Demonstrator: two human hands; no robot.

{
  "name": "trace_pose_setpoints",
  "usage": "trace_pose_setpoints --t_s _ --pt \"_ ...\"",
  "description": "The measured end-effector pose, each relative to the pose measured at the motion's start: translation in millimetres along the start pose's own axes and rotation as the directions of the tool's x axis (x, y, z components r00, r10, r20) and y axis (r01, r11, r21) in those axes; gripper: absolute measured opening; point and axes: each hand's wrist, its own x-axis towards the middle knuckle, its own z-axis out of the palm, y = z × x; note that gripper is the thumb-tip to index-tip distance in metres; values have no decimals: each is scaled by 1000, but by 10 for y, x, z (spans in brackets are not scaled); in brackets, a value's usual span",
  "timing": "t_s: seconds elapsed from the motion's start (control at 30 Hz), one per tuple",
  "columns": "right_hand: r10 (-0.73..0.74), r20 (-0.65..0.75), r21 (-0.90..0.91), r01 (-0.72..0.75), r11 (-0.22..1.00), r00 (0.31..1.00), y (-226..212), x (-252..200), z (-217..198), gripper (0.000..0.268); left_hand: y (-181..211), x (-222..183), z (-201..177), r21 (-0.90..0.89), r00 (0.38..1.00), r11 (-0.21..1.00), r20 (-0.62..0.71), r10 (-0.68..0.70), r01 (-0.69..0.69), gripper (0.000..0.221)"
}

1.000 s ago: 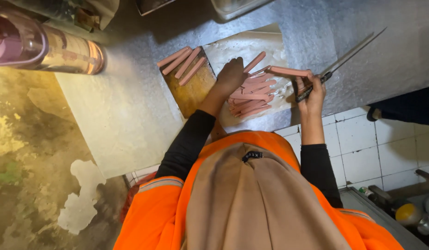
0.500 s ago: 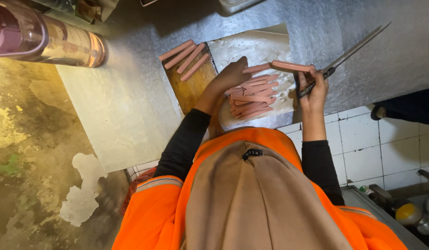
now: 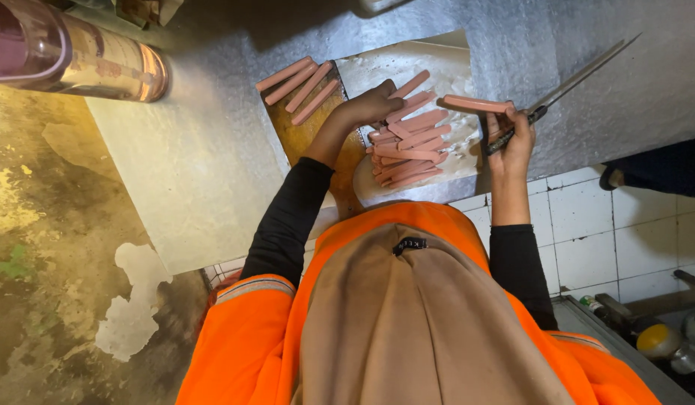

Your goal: Slicing sausages into thin strips on a cutting board.

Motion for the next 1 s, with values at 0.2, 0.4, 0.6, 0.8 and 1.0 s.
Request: trace_pose_setpoints --t_s 0.2,0.4,0.6,0.8,1.0 --pt "8 -15 5 -8 1000 1000 7 -7 41 27 -538 515 -73 40 999 998 16 45 -45 37" --pt "6 -20 -5 -6 1000 1000 19 40 -33 27 91 -152 -3 -133 1000 991 10 0 2 37" --pt "11 104 13 -12 1000 995 -77 -216 192 17 360 -241 -107 -240 998 969 49 -46 57 43" --pt "22 113 24 -25 999 993 -88 -260 245 13 425 -307 -129 -208 999 978 44 5 4 31" --pt "18 125 4 -19 1000 992 -85 -242 220 14 444 -398 -118 -226 1000 974 24 -14 19 24"
